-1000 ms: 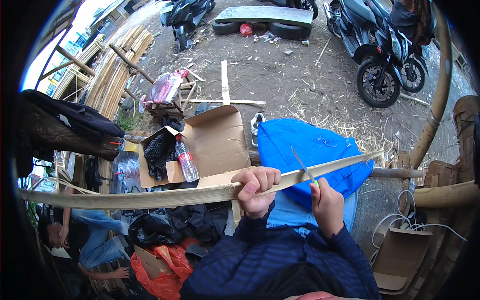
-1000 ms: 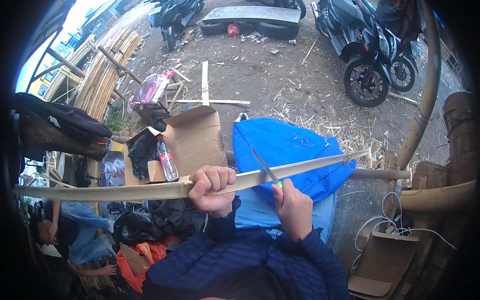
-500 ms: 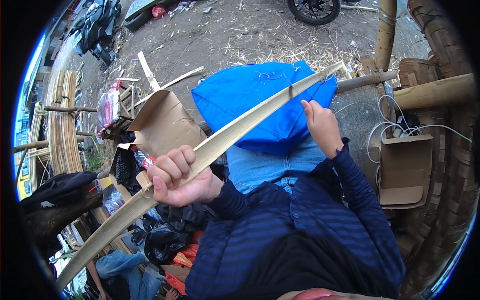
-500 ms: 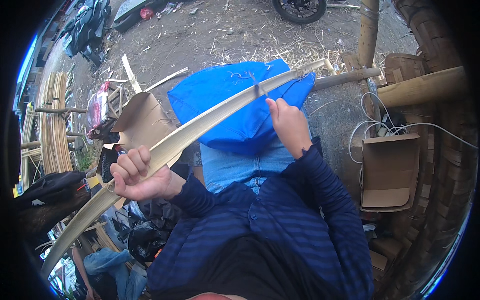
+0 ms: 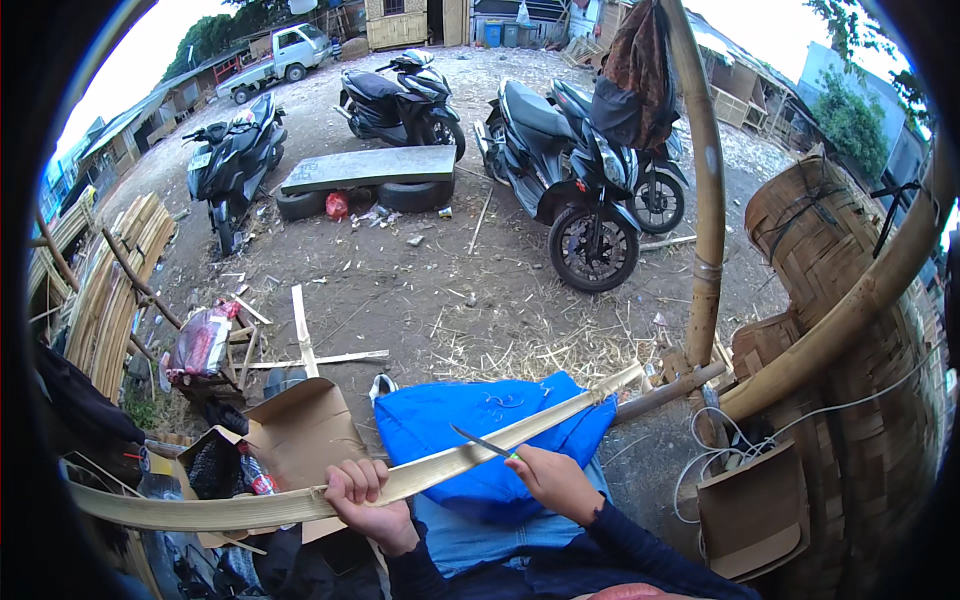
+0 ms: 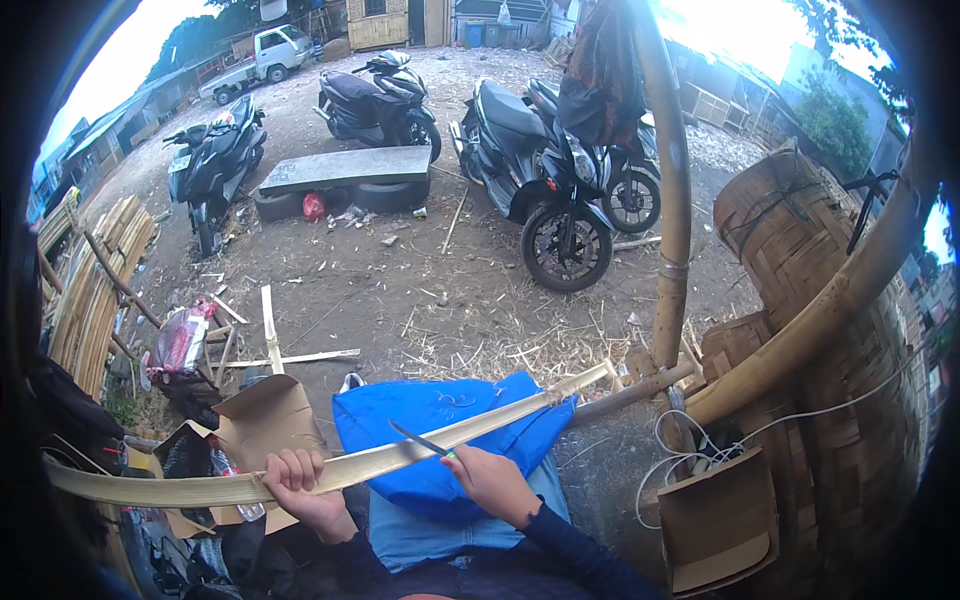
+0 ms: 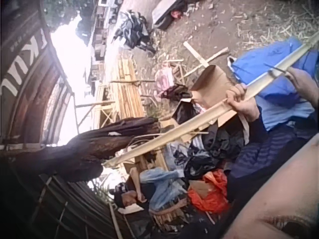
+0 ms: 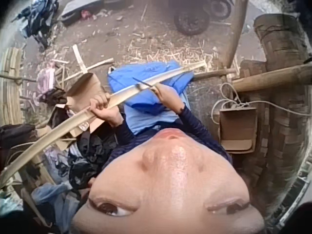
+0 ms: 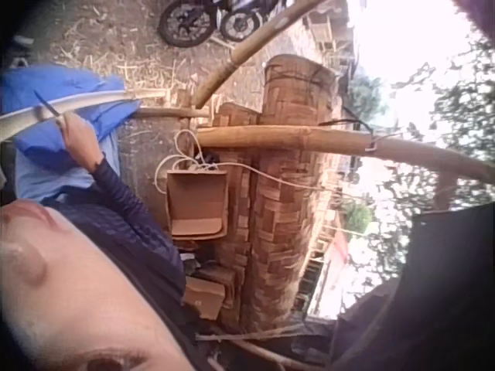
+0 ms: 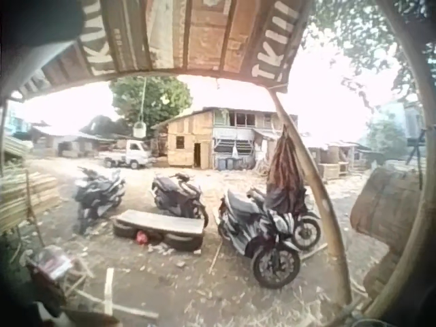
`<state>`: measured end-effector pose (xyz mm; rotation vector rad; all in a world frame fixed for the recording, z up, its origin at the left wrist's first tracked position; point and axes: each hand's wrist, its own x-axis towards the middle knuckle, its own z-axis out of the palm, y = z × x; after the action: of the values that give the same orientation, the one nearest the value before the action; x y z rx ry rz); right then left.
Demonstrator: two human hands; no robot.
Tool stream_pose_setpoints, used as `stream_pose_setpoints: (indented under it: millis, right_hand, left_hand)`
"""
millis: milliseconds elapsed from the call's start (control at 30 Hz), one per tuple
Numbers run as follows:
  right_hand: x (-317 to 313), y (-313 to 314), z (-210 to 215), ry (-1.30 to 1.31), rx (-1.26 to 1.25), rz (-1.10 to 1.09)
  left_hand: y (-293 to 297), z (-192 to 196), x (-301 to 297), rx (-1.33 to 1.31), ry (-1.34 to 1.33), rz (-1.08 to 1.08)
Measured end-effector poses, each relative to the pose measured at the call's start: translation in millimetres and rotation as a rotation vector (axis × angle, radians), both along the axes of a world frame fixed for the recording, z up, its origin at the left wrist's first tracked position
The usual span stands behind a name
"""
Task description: The person holds a bamboo strip and scrapes and carves along its surface and edges using a knife.
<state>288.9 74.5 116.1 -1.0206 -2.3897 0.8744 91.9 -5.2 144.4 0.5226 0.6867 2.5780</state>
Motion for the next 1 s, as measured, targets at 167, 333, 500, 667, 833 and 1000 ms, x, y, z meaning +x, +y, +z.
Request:
stream_pose_setpoints:
  millis: [167,333,500,667,833,1000]
  right_hand:
    - [-11,-15,7,0.195,-0.316,0.183]
    - [-8,-11,-3,0.215,-0.444,0.074]
    - [4,-1,-43,-0.054,0.148,-0.312]
    - [4,2,-42,-0.135,0.082,-0.355]
    - [-20,-15,-26,-0.008,0.048,-0.219]
    - [-25,-15,-17,0.033,0.123,-0.159]
  left_hand:
    - [26,3,21,-0.002,0.043,-0.047]
    - [33,0,32,-0.023,0.039,-0.039]
    - [26,5,37,-0.027,0.083,-0.083]
    - [20,2,32,-0.083,0.026,-0.065]
    - [30,-7,25,-0.072,0.043,-0.047]
    - [40,4,9,-0.107,-0.053,0.008]
